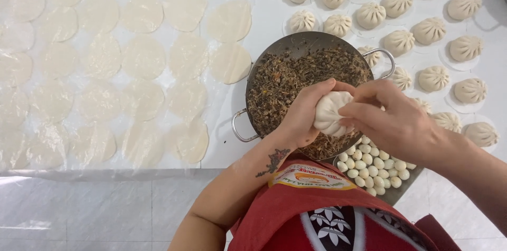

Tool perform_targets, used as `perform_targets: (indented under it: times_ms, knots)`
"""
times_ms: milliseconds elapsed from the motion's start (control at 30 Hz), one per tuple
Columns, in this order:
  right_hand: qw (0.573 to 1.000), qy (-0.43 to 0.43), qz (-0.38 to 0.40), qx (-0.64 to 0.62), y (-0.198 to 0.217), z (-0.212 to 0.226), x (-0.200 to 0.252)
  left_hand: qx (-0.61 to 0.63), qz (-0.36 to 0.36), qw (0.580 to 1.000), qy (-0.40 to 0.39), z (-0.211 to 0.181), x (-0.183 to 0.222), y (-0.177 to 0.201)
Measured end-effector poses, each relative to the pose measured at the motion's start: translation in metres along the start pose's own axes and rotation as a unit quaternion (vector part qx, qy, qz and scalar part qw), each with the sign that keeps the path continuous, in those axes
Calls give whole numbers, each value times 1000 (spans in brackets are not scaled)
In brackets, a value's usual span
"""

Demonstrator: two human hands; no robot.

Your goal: Assembling steamed buns by placing meat filling and a small egg onto dough wrappers and pleating them to seal.

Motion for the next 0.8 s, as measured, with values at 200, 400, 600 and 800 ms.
perform_targets:
  times_ms: [200, 400, 600, 800]
  knots:
    - [996, 75, -39, -10, 16, 27, -15, 59, 9, 992, 108, 15, 4, -6]
    - [993, 26, 9, -117, 15, 3, -17, -39, -53, 991, 120, 12, 1, 11]
    - [998, 48, -38, 6, 22, 15, -14, 89, 6, 991, 97, 20, -1, -5]
    - [996, 87, 31, -1, 12, 19, -18, 59, -13, 984, 169, 25, 3, 1]
Point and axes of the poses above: each hand's wrist, its own x-axis away from the middle knuckle, its own y-axis out of the back of the hand, z = x × y, the point moved 10 cm from there along -x, towards the middle knuckle, and after that the axes turned 12 degrees about -x, right-handed, at the moved point
